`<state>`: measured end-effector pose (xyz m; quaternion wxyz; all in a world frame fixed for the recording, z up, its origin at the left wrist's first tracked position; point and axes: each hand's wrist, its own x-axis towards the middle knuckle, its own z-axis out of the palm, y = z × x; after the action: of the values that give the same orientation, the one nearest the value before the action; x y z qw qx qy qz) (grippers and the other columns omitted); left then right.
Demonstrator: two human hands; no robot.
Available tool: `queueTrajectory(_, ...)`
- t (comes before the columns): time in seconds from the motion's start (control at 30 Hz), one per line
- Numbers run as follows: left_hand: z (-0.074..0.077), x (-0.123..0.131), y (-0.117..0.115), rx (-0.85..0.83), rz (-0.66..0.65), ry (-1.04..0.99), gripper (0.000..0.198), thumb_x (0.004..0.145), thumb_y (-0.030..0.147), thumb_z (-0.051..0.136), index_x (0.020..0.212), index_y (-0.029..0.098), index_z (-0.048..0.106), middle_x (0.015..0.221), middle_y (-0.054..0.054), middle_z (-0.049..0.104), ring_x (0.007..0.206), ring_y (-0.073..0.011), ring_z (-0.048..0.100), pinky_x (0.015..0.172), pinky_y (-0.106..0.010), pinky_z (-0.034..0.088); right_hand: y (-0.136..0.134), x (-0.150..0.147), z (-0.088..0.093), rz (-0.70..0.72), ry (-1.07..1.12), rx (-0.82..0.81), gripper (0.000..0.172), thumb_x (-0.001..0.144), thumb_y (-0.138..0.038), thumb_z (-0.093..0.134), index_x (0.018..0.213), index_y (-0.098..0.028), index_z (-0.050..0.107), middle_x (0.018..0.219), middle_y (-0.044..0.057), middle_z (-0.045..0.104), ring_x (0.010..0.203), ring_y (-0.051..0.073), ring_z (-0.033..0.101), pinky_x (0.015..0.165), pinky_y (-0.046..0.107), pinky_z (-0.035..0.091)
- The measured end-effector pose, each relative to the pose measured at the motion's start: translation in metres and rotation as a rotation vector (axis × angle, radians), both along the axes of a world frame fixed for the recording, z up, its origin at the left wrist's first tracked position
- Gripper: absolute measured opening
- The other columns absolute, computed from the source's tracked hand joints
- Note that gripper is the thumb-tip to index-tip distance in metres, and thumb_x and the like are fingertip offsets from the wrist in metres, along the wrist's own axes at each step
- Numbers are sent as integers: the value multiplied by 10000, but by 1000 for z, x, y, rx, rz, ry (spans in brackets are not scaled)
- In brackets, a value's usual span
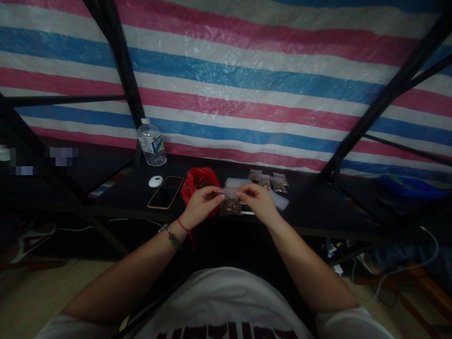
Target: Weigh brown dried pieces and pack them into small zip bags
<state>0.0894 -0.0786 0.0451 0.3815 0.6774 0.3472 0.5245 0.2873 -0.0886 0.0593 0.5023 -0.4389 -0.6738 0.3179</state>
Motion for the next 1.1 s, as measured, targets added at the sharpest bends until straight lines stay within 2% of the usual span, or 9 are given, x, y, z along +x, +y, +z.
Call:
queueTrajectory(0.17, 2, 1, -2, 12, 61, -63, 219, 728, 362, 694, 772, 147, 693, 749, -42, 705, 705, -163, 644, 680, -268, 530, -1, -4, -1, 16, 52, -7, 176, 725, -352, 711, 752, -180, 686, 673, -2, 645, 610, 132, 555, 586, 247, 439)
queueTrajectory(0.37, 2, 1, -6, -5, 63, -136, 217, 723, 364, 699, 724, 149, 669, 687, -24, 670, 639, -138, 604, 622, -242, 498, -1, -6, -2, 35, 165, -7, 175, 711, -355, 729, 745, -189, 689, 697, 4, 656, 634, 140, 569, 611, 257, 461)
queueTrajectory(0.6, 3, 3, -11, 22, 64, -140, 215, 749, 364, 678, 723, 151, 661, 689, -20, 652, 650, -134, 587, 626, -239, 488, -2, -6, -3, 26, 213, 23, 179, 705, -358, 737, 725, -190, 678, 686, 1, 649, 629, 138, 568, 614, 261, 465)
queueTrajectory(0.8, 0, 4, -10, 43, 90, -85, 230, 766, 378, 664, 766, 148, 663, 710, -30, 672, 650, -141, 607, 621, -241, 494, -5, -9, -4, 52, 192, 16, 176, 720, -359, 718, 757, -192, 676, 719, 1, 657, 653, 137, 577, 628, 260, 470)
queueTrajectory(0.93, -3, 6, -13, 83, 111, -13, 206, 785, 353, 648, 776, 149, 678, 742, -43, 698, 670, -153, 631, 630, -246, 502, -9, -13, -2, 89, 75, -27, 193, 723, -370, 713, 796, -193, 693, 751, 16, 672, 676, 151, 600, 639, 274, 483)
queueTrajectory(1.1, -3, 7, -18, 185, 119, 106, 177, 798, 324, 637, 783, 160, 701, 764, -53, 716, 707, -164, 653, 662, -254, 510, -13, -18, 2, 104, -40, 66, 150, 752, -332, 686, 716, -186, 687, 757, 35, 673, 740, 166, 616, 712, 294, 483)
